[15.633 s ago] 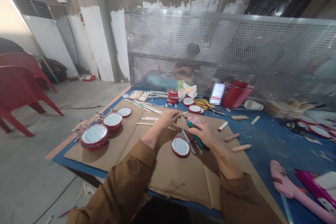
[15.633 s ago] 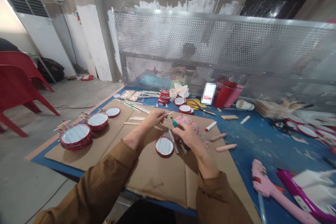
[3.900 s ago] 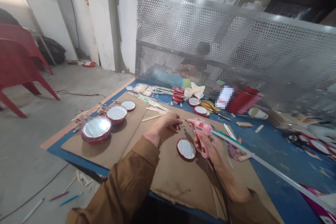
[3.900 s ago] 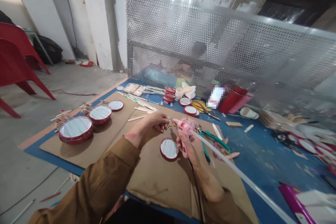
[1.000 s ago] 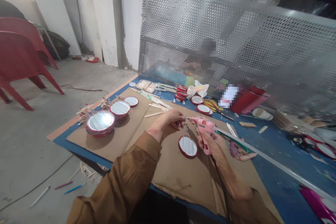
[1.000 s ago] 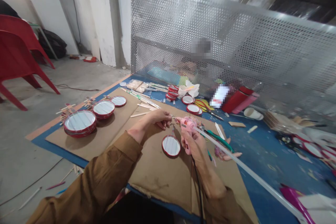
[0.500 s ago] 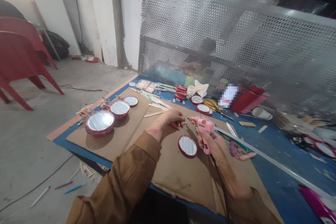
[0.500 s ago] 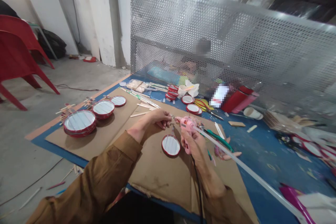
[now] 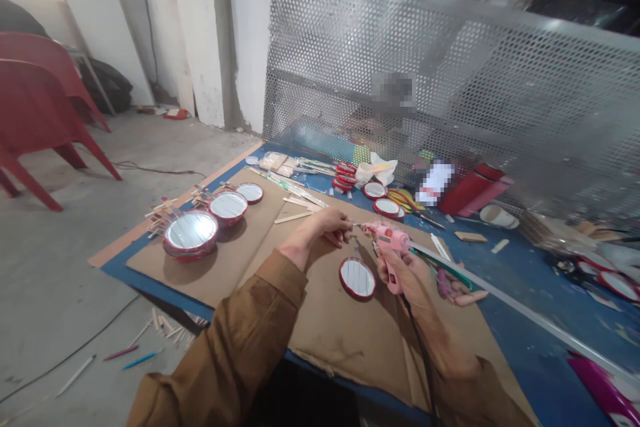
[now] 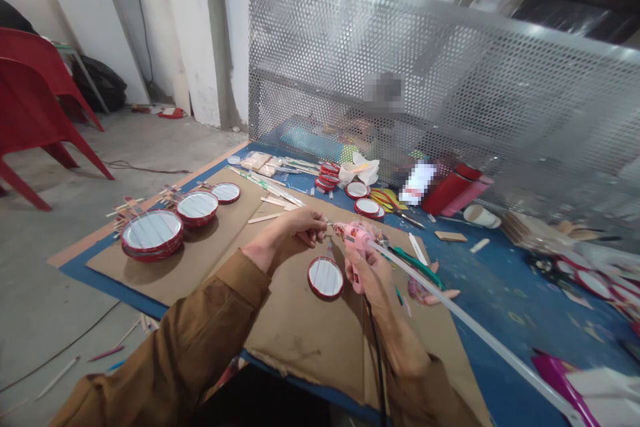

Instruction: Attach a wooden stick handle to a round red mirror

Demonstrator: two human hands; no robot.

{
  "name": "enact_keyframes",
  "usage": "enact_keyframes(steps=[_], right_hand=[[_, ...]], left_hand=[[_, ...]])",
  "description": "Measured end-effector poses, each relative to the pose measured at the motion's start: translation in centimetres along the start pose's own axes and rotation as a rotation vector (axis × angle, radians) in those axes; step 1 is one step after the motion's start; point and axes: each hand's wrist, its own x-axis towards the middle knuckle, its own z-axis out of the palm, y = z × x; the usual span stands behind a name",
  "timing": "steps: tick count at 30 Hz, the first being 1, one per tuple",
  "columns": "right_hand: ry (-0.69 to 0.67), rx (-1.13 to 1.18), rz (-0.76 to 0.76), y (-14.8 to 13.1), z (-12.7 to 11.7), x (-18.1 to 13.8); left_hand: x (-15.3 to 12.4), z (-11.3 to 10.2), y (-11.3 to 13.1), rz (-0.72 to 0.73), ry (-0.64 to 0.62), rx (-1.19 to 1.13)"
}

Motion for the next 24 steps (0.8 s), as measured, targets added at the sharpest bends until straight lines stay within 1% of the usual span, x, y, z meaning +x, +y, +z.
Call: enact_keyframes(steps=[5, 10, 15, 18, 24], right_hand=[[0.044, 0.048, 0.004, 0.4, 0.2, 0.1], [0.0, 0.028, -0.004, 0.4, 0.1, -0.1], [0.011, -0.013, -0.007, -0.4, 0.2, -0.2], [-0.014, -0.028, 0.001, -0.8, 0.3, -0.4], [-0.031, 0.126, -0.041, -1.2, 0.1, -0.9]], left_hand=[[-0.4, 0.0, 0.2, -0.023, 0.011, 0.005], [-0.4, 0.0, 0.3, -0.026, -0.002, 0.019], [0.1, 0.0, 0.0, 0.0, 0.013, 0.023], [0.2, 0.0, -0.1, 0.003, 0.002, 0.025], [-0.7, 0.1, 0.5, -0.015, 0.02, 0.028]])
